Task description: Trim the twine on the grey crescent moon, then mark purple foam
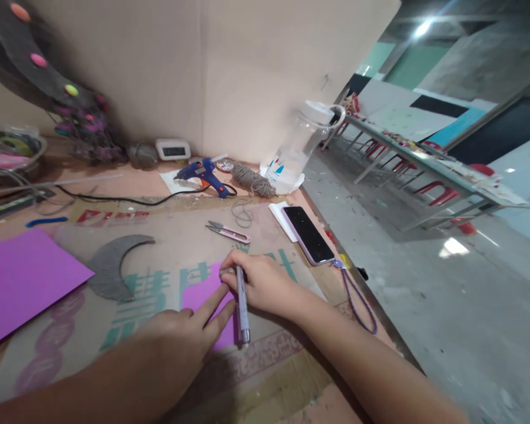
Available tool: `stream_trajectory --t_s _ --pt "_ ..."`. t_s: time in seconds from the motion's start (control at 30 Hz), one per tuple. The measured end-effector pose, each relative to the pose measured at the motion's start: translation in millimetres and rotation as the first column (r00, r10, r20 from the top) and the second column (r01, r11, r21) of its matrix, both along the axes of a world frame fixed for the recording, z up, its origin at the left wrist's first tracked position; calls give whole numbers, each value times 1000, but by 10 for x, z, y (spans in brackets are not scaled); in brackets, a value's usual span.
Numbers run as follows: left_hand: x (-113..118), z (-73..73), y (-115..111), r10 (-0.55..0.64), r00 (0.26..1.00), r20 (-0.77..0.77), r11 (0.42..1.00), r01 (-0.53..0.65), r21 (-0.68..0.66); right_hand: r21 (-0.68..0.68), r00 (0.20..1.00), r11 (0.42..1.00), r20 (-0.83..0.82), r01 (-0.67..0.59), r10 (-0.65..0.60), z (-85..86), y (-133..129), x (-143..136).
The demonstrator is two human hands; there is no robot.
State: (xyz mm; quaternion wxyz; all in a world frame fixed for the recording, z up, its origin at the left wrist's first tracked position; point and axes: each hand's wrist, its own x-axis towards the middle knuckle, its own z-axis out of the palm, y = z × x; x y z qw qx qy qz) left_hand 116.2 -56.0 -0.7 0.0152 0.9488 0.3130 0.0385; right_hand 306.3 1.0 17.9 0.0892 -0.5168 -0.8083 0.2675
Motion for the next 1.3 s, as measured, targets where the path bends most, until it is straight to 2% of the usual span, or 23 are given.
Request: stream_trajectory --t_s 0.1,0.2,0.27,0.4,0.57,0.6,0.67,0.73,0.93,1.0,1.1,1.2,1.3 --pt "10 34 39 -48 999 -14 999 48 -4 147 996 986 51 -76 69 -75 40 -44" --pt "5 24 34 -87 996 -14 995 87 39 235 996 968 3 -83 85 -116 103 -45" --pt "0 -22 17 -66 998 -11 997 67 46 204 994 975 -44 -88 99 -92 137 -24" --pt "6 -111 3 -15 999 -30 1000 16 25 53 978 983 -97 -178 183 -28 180 -11" --pt "15 -87 16 -70 997 -26 997 71 18 206 990 973 -73 -106 123 -59 220 -50" --pt "18 -77 12 -62 997 -35 998 62 15 175 988 979 -91 -109 126 -52 228 -37" --pt "26 -59 -4 -30 998 -54 1000 30 7 22 977 985 -128 -172 173 -22 240 9" --pt "36 -42 -17 -14 999 -52 1000 14 1 -100 964 963 -124 -250 237 2 247 44" --pt "30 53 2 -31 998 -56 998 27 -65 148 987 978 -43 -144 152 -47 240 -51" --pt "14 56 7 -28 998 -54 998 25 -51 81 985 987 -83 -141 148 -21 238 -56" --pt "-3 -10 18 -30 999 -25 999 30 -13 -62 970 974 -123 -219 211 41 238 -22" --pt "3 -94 52 -70 998 7 997 70 -13 30 976 978 -64 -207 209 29 238 -24" --pt "26 -108 93 -98 995 -15 995 98 -19 158 987 976 -42 -150 158 -21 236 -55"
